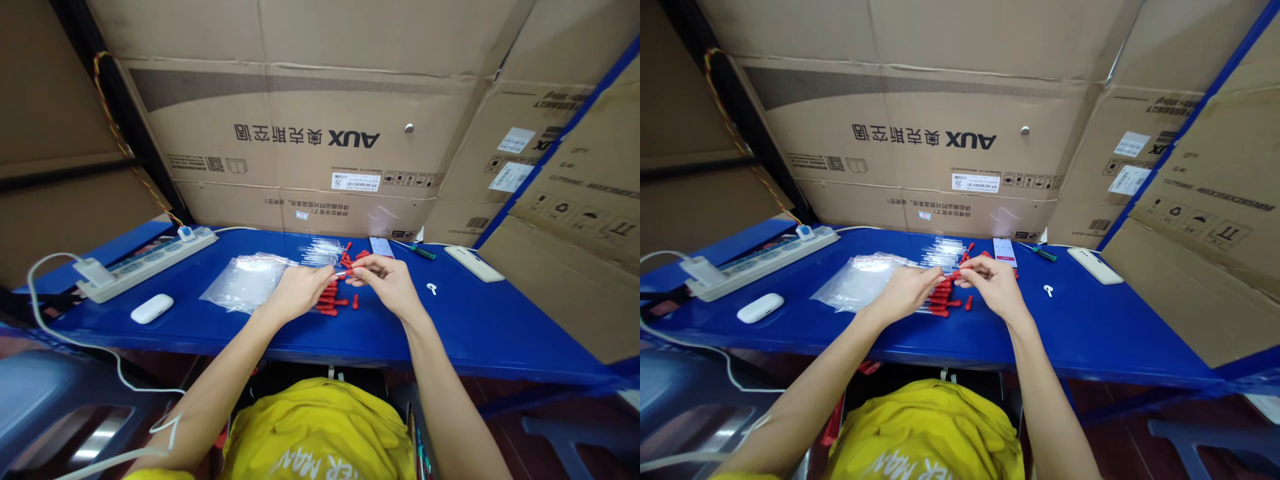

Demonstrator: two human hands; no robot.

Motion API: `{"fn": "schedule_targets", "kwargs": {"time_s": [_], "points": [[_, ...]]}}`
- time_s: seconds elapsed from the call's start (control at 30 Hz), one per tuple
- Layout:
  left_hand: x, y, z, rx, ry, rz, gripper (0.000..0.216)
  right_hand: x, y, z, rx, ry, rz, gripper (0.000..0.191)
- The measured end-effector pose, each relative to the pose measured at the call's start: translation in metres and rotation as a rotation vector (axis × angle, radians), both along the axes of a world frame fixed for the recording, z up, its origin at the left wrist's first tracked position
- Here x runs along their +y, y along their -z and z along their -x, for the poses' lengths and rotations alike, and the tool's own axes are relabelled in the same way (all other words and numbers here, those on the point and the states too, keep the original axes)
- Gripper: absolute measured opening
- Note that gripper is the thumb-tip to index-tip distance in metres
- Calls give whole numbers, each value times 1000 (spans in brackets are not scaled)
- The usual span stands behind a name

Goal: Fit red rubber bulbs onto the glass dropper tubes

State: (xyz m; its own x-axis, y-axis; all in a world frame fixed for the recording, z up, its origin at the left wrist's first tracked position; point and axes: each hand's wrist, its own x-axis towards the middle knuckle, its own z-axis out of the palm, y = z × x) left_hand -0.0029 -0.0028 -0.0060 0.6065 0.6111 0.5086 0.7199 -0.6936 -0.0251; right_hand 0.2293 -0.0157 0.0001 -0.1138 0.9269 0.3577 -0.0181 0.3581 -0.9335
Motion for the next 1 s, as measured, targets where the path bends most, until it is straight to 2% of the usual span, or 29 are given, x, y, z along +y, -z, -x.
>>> {"fn": "schedule_targets", "kwargs": {"time_s": [0.5, 1.0], "points": [[-2, -2, 0, 8, -17, 46, 54, 0, 2, 1, 1, -25, 0, 35], [-3, -3, -1, -9, -2, 79, 50, -1, 1, 4, 25, -26, 0, 36]]}}
